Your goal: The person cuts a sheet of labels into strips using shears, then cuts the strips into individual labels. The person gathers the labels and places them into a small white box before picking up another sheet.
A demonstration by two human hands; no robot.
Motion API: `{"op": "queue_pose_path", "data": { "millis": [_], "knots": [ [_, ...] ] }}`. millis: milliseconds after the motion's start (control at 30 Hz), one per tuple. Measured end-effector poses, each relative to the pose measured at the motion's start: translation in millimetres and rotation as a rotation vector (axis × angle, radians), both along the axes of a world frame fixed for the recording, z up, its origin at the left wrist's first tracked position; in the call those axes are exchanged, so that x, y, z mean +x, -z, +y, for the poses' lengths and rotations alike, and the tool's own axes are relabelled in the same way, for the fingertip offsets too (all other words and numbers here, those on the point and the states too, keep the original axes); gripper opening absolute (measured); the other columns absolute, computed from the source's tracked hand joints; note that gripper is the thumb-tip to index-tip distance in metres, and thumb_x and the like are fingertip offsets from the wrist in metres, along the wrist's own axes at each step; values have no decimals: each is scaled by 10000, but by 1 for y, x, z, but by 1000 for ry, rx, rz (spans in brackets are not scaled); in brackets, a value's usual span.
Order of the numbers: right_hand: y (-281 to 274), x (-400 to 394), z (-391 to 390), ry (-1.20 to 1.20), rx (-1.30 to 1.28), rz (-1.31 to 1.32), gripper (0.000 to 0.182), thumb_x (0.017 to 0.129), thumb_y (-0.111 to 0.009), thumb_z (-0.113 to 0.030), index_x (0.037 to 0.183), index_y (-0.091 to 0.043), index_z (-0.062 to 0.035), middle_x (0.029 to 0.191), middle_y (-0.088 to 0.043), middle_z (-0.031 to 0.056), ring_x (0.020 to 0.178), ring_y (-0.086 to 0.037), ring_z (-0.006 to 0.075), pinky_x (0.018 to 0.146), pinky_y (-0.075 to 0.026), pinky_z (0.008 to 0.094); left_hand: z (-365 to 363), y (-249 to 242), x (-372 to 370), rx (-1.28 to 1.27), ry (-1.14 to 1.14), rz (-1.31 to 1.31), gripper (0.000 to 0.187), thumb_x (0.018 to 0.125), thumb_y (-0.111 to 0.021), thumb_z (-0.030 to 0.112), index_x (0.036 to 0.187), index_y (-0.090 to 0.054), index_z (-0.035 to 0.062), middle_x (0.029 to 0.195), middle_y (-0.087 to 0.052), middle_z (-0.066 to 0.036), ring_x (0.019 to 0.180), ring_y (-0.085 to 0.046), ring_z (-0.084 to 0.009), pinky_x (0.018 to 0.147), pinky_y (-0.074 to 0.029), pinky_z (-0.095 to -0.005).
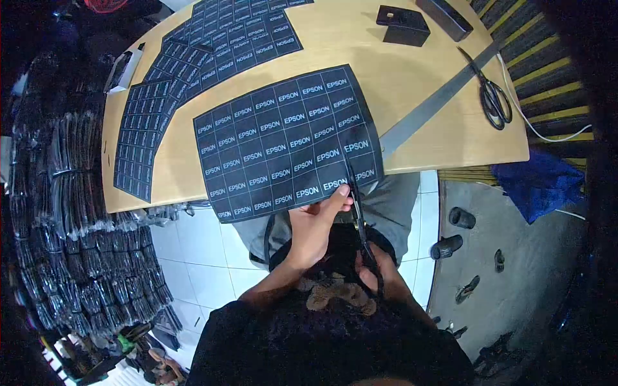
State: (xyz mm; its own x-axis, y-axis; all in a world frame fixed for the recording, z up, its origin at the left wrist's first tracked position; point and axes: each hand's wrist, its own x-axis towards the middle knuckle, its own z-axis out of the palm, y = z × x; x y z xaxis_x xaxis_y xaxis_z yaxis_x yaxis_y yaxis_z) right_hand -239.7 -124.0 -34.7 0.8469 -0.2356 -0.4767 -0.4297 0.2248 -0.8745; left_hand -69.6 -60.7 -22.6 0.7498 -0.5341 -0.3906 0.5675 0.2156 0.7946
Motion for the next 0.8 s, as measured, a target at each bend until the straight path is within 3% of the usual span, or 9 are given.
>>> {"op": "queue_pose_path", "data": {
  "millis": [100, 167, 500, 700, 800],
  "knots": [
    [0, -1, -1, -13, -15, -2, 588, 769, -577, -612, 893, -464, -49, 755, -474, 14, 687, -450, 110, 607, -367, 257, -1, -1, 1, 6, 0, 12, 147, 820, -672, 44, 948, -636, -20, 874, -661, -87, 724, -635, -140, 655, -530, -262],
    [3, -4, 0, -25, -54, -29, 304, 797, -638, -254, 925, -481, -27, 754, -510, 64, 683, -479, 150, 635, -412, 315, -1, -1, 1, 27, 8, 3, 144, 824, -668, 48, 948, -636, -18, 872, -661, -87, 721, -634, -137, 650, -527, -259],
    [-4, 3, 0, -10, -79, 8, 265, 819, -628, -272, 869, -489, -51, 722, -496, 55, 676, -470, 132, 635, -412, 310, -2, -1, 2, 22, 26, 53, 122, 844, -636, 42, 958, -630, -3, 866, -645, -66, 736, -611, -118, 641, -487, -223],
    [6, -2, 0, -34, -146, 6, 240, 800, -655, -205, 862, -481, -51, 712, -483, 33, 675, -464, 116, 633, -403, 292, -1, -3, 5, 48, 46, 98, 147, 840, -643, 46, 973, -617, -9, 857, -638, -63, 716, -602, -114, 631, -482, -217],
    [0, 0, -3, -63, 57, -8, 265, 783, -669, -174, 937, -480, -71, 809, -517, 55, 758, -486, 129, 705, -409, 284, 1, -4, 5, 16, 47, 97, 180, 818, -681, 73, 974, -623, 4, 875, -648, -64, 724, -614, -131, 631, -495, -251]
  ]
}}
